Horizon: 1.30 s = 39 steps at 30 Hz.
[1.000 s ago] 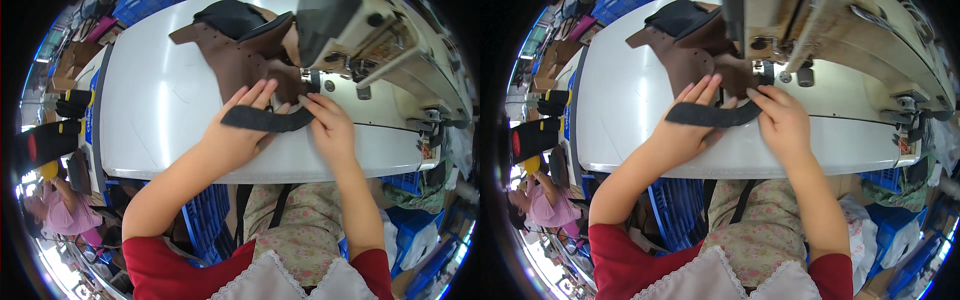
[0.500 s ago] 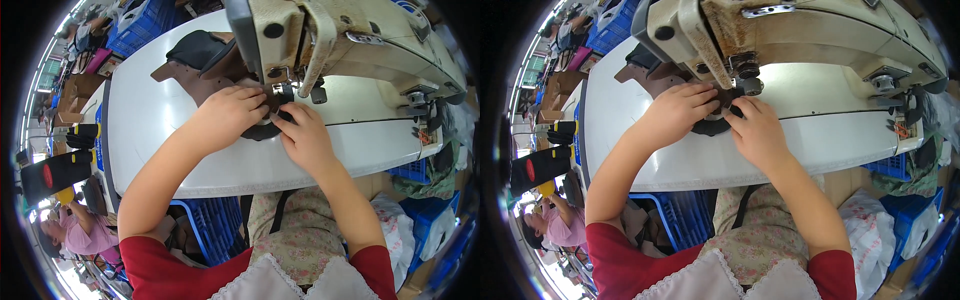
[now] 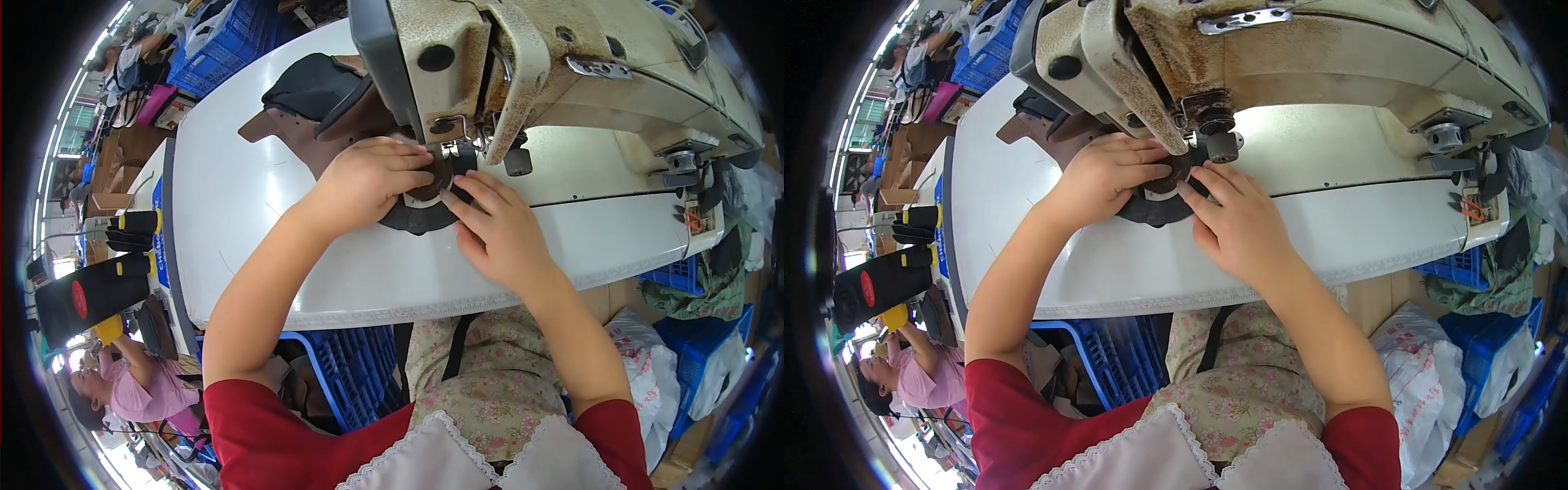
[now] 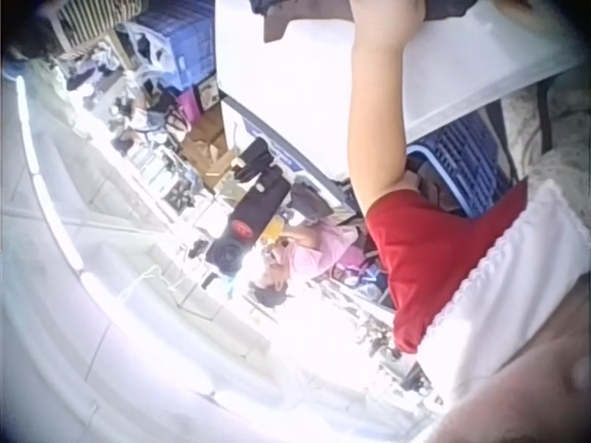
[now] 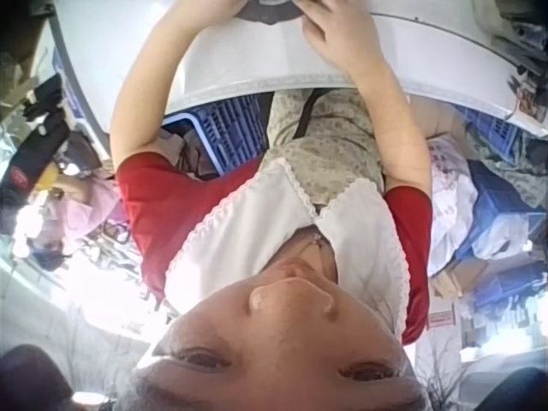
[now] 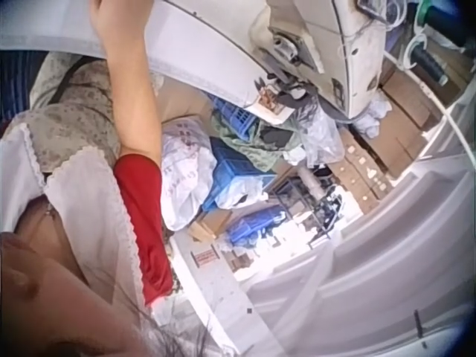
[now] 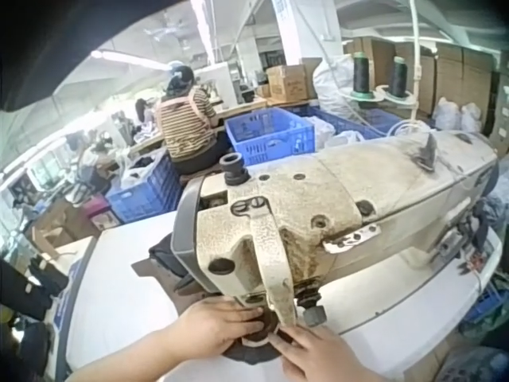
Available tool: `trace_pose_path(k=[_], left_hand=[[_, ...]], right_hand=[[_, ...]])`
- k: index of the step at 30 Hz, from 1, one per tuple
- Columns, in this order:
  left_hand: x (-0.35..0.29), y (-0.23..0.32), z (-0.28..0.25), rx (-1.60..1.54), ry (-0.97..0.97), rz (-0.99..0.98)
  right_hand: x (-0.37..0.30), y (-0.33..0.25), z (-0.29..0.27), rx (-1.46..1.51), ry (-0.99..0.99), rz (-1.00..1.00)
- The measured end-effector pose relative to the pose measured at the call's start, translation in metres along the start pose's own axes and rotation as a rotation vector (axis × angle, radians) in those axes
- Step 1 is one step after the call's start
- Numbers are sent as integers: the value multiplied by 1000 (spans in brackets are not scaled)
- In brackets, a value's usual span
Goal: Stitching components of a leather boot upper using an industrial sewing machine.
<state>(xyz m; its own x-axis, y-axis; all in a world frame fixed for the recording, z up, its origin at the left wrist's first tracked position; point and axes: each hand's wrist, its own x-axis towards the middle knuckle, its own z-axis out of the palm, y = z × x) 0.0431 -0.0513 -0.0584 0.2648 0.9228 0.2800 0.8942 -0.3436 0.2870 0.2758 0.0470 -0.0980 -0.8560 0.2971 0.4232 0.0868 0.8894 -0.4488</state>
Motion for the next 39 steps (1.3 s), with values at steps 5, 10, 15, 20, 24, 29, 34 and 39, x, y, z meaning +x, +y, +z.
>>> trace_pose_path(k=[5, 10, 15, 20, 24, 29, 34, 39], left_hand=[[-1, -2, 1, 39, 0, 37], [-1, -2, 1, 77, -8, 57], [1, 0, 0, 126, -13, 49], [3, 1, 0, 144, 0, 49], [3, 0, 2, 145, 26, 27], [7, -3, -3, 67, -16, -10], [6, -5, -1, 32, -20, -36], [7, -3, -1, 59, -26, -55]], right_hand=[[1, -2, -3, -9, -6, 1], [2, -3, -3, -32, -2, 0], [1, -3, -3, -44, -4, 11], [2, -2, -1, -52, -3, 7], [3, -5, -3, -49, 10, 43], [0, -3, -2, -76, -14, 7], [0, -5, -1, -83, -8, 8], [1, -4, -2, -86, -10, 7]])
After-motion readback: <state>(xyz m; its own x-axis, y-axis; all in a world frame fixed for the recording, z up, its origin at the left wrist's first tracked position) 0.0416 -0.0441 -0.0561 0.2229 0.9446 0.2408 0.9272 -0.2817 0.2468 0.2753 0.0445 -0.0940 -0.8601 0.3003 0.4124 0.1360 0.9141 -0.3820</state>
